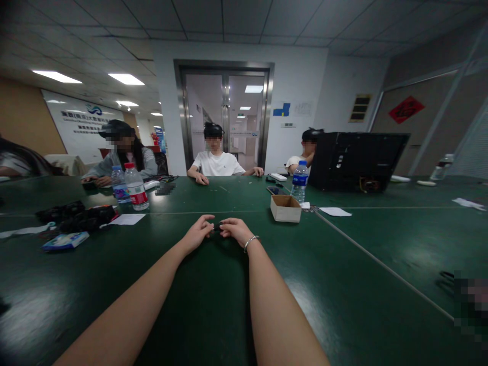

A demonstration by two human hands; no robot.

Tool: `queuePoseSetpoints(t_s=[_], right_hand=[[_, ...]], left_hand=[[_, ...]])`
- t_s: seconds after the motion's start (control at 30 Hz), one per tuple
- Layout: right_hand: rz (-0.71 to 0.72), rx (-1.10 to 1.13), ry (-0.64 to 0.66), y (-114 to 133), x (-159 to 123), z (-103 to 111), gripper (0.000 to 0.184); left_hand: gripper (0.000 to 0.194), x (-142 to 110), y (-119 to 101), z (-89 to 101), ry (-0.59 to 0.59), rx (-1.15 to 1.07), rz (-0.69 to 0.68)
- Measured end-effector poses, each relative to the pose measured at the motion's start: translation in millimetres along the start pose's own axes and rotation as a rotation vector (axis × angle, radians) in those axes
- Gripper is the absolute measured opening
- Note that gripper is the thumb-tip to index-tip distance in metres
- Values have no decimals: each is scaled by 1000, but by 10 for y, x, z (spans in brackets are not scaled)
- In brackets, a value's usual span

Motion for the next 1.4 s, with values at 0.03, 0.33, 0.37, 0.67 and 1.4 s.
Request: queuePoseSetpoints(t_s=[0.03, 0.33, 0.37, 0.67, 1.4], right_hand=[[-1, -2, -1, -3, 3, 0, 12], [0, -1, 0, -3, 4, -2, 12], [1, -2, -2, -3, 5, -2, 12], [104, -146, 55, 18, -27, -40, 24], [246, -458, 24, -48, 23, -116, 24]], left_hand=[[42, 0, -1, 0, 7, 10, 9], [38, -15, -20, 7, 21, 36, 27], [38, -14, -18, 9, 17, 37, 28], [38, 42, 88, -12, -17, 55, 3], [20, 5, 12, -33, 49, -100, 10]])
Point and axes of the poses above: each hand's wrist, its own x-axis towards the middle knuckle, its own z-axis out of the back of the hand, y = z × x, the point moved 1 cm from there along x, towards the middle knuckle, and after that the axes turned 14 degrees about -y, right-handed, at the moved point
